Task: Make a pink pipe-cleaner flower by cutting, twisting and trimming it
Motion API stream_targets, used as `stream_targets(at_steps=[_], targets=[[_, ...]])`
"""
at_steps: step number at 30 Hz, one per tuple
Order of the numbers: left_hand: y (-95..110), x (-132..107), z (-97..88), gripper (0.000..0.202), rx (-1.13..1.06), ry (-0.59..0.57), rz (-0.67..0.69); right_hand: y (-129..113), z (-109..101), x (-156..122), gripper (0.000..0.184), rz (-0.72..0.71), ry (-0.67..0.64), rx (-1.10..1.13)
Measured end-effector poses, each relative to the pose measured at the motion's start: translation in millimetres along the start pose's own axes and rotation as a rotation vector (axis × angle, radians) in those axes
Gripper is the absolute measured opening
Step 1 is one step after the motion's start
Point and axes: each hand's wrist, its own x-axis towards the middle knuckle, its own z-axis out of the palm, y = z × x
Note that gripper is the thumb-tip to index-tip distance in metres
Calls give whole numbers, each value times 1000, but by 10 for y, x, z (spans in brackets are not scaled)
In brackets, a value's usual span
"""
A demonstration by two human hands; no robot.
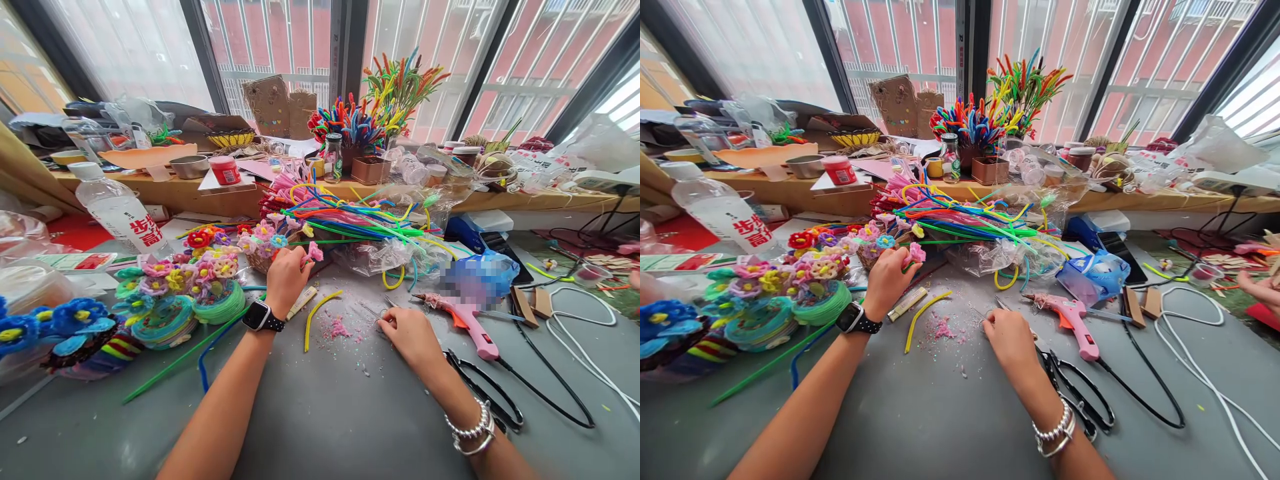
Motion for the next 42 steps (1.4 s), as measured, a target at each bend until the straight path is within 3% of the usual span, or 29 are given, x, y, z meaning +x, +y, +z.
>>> stream_targets(at_steps=[15,22,28,34,38,42], targets=[[-24,3,22,14,-119,-62,-103,-11,-3,-2,18,-5,-1,-10],[-72,15,27,16,-178,2,-153,3,-11,14,17,-18,-5,45],[-94,15,51,15,-342,-13,-173,38,-4,33,20,-36,-2,54],[-122,12,59,19,-316,48,-178,38,-19,23,20,-53,36,91],[-97,15,52,20,-545,-8,-196,22,-20,10,18,-100,84,116],[57,11,-61,23,-1130,-198,-346,7,-29,-11,23,-176,149,179]])
